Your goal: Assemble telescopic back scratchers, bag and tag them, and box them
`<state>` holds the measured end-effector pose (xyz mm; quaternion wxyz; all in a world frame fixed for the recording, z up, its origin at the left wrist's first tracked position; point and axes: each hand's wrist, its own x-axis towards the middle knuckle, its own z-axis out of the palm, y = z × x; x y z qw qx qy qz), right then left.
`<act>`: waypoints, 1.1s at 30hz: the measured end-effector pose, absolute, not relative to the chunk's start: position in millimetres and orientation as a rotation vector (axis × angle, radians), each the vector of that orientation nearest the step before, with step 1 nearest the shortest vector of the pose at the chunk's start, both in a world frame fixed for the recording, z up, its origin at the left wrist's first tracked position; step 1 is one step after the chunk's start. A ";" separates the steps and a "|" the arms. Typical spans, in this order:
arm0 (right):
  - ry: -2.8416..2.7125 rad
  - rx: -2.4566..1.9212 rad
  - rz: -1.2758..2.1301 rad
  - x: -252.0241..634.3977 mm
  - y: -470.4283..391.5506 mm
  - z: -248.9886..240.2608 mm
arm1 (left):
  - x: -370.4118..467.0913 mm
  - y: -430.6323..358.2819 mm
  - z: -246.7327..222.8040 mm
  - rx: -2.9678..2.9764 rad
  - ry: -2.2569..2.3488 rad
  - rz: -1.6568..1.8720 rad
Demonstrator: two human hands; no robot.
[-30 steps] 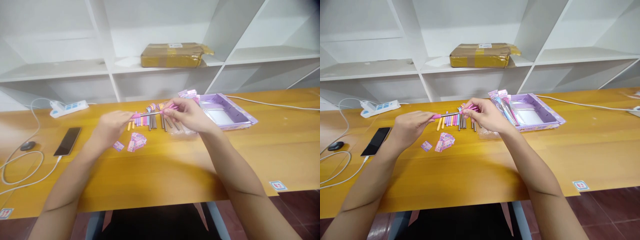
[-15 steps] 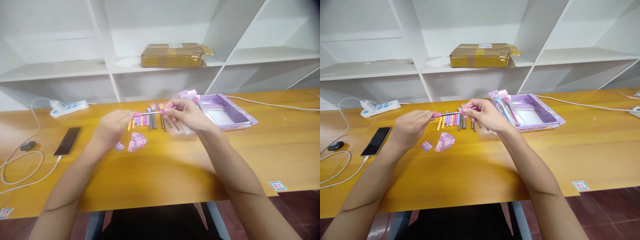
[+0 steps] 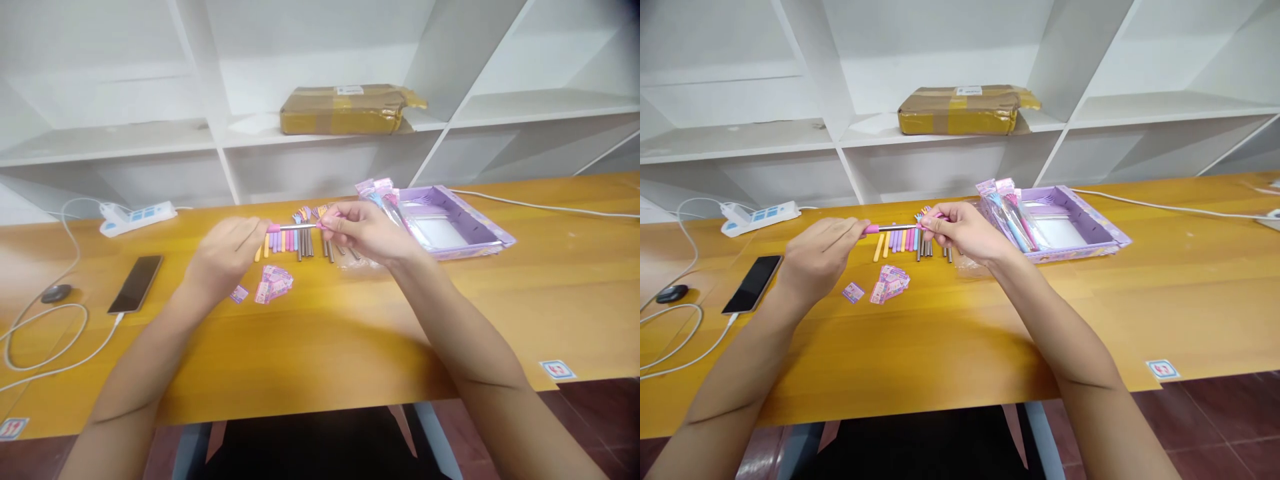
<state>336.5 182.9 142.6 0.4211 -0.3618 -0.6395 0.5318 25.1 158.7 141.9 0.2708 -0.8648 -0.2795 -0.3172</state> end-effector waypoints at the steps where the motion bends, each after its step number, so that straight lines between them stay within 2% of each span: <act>1: -1.583 -0.880 1.365 335.0 183.3 141.9 | 24.9 157.3 144.2 -2.325 -0.747 -0.839; 12: -1.523 -0.793 1.532 327.7 178.5 142.1 | 24.5 149.1 157.9 -2.364 -0.817 -0.733; 30: -1.921 -0.965 1.169 328.1 174.5 140.7 | 17.7 167.8 156.3 -2.488 -0.834 -0.579; 33: -1.983 -0.980 0.963 331.4 179.2 136.0 | 19.1 168.3 154.6 -2.489 -0.850 -0.548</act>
